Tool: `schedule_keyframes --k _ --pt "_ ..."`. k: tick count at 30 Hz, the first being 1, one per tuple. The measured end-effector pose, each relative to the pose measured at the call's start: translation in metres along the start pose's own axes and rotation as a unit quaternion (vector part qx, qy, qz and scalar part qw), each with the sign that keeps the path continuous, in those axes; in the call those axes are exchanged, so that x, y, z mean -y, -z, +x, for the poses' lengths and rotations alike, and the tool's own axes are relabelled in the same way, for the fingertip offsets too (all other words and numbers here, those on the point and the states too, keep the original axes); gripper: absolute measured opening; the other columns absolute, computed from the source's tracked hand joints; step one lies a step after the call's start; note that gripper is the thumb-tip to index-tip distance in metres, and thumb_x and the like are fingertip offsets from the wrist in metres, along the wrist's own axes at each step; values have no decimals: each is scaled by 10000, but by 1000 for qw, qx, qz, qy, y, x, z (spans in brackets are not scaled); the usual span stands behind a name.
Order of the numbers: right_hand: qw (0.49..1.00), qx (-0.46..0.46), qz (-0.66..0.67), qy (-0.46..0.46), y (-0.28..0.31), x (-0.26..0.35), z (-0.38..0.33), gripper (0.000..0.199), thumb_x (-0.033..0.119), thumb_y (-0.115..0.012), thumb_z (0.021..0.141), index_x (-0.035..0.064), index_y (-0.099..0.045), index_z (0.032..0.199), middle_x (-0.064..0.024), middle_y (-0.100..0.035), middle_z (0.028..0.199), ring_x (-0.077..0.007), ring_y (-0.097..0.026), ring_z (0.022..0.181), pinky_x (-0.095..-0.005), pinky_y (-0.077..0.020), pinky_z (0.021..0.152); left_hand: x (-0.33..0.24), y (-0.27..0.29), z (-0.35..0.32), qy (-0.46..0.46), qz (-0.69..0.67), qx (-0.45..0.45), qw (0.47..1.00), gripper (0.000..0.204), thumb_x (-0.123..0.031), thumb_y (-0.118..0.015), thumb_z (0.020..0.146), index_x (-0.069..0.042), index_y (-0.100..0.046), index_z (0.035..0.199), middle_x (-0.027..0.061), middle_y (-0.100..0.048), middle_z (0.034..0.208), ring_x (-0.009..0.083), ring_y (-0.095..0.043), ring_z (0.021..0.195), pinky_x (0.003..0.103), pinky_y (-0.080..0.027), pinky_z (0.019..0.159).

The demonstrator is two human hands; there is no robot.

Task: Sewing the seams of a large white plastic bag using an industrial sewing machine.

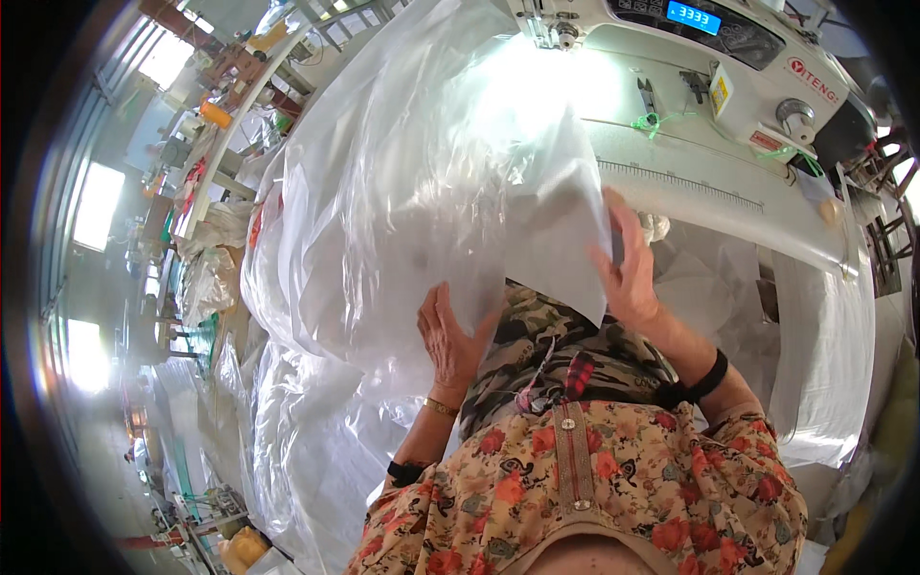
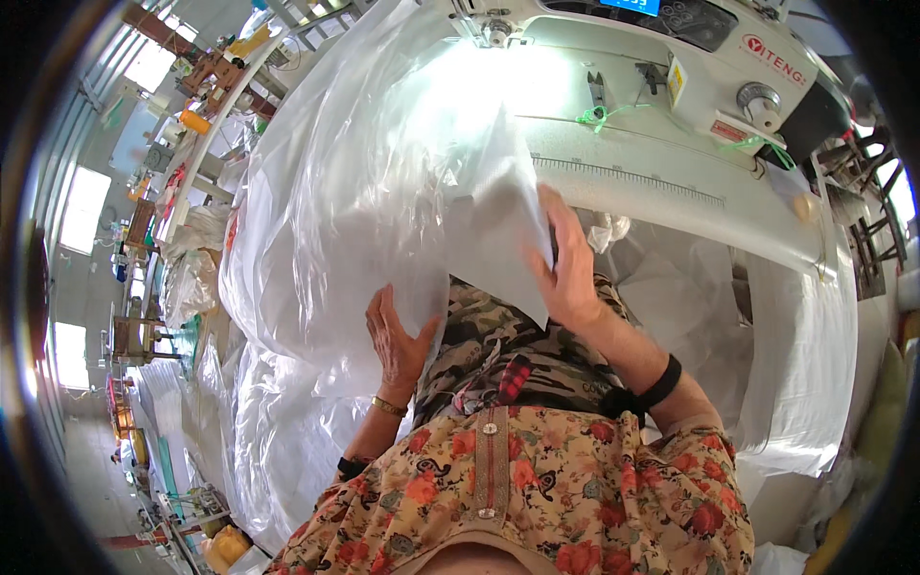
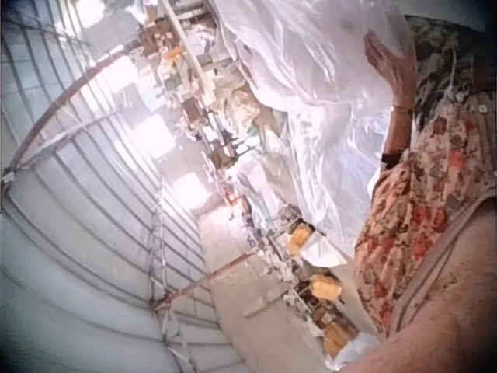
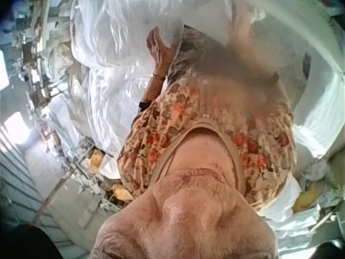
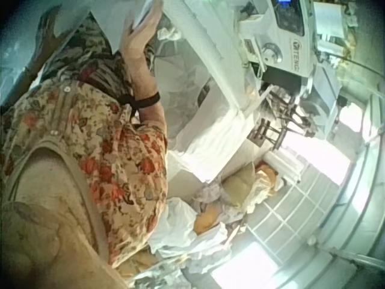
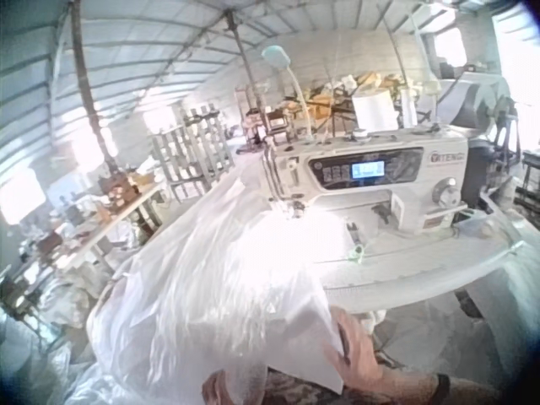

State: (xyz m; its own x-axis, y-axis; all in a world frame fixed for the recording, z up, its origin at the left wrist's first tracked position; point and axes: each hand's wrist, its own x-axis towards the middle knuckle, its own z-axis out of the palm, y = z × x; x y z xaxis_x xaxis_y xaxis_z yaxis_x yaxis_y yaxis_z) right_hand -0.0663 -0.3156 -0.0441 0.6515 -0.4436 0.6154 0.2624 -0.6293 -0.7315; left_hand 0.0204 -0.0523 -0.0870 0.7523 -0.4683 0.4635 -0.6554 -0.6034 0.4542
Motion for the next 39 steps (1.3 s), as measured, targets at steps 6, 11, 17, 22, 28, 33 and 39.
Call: schedule_keyframes --k 6,11,17,22,28,33,39 --pt "945 79 -237 211 10 23 -13 405 61 -677 802 35 -550 1186 -148 -533 1297 -318 -518 1194 -410 -413 992 57 17 -24 -9 40 -49 998 196 -127 -693 859 10 -575 935 83 -632 929 246 -601 929 424 -461 822" --pt "961 264 48 -61 -26 17 6 420 214 -642 895 20 -526 1248 -158 -533 1313 -292 -531 1198 -406 -433 973 5 113 13 198 -411 4 890 221 -107 -656 920 -76 -511 756 -61 -477 649 10 -435 583 176 -354 525" --pt "744 115 508 -419 -90 65 46 494 330 -625 936 -18 -538 1275 -113 -631 1064 -215 -622 963 -340 -463 908 -34 181 38 159 -377 -9 912 151 -96 -715 871 -58 -584 806 -90 -519 699 -15 -415 618 155 -321 557" --pt "600 260 664 -364 -89 93 27 198 223 -663 919 40 -671 996 -8 -646 878 -97 -585 789 -269 -480 758 -33 205 54 138 -336 -17 932 166 -89 -727 855 -51 -579 790 -91 -498 684 -13 -397 612 159 -305 556" --pt "620 308 589 -417 -74 81 2 126 149 -668 907 42 -694 966 12 -662 876 -55 -539 699 -207 -436 647 44 211 71 126 -128 -25 983 200 -95 -735 849 -40 -574 742 -99 -418 629 -4 -315 577 194 -244 509" --pt "640 345 559 -398 -63 83 -10 120 142 -661 907 30 -698 931 -2 -651 831 -74 -542 670 -210 -440 645 69 211 98 73 -3 48 996 199 -103 -731 826 -7 -573 754 -23 -443 592 67 -405 535 252 -325 508" --pt "674 423 478 -373 -67 72 -31 212 198 -676 903 -10 -693 941 -13 -627 766 -79 -564 672 -256 -500 667 25 170 92 -128 356 141 915 146 -88 -692 763 -51 -649 898 108 -620 969 295 -595 937 406 -481 779"
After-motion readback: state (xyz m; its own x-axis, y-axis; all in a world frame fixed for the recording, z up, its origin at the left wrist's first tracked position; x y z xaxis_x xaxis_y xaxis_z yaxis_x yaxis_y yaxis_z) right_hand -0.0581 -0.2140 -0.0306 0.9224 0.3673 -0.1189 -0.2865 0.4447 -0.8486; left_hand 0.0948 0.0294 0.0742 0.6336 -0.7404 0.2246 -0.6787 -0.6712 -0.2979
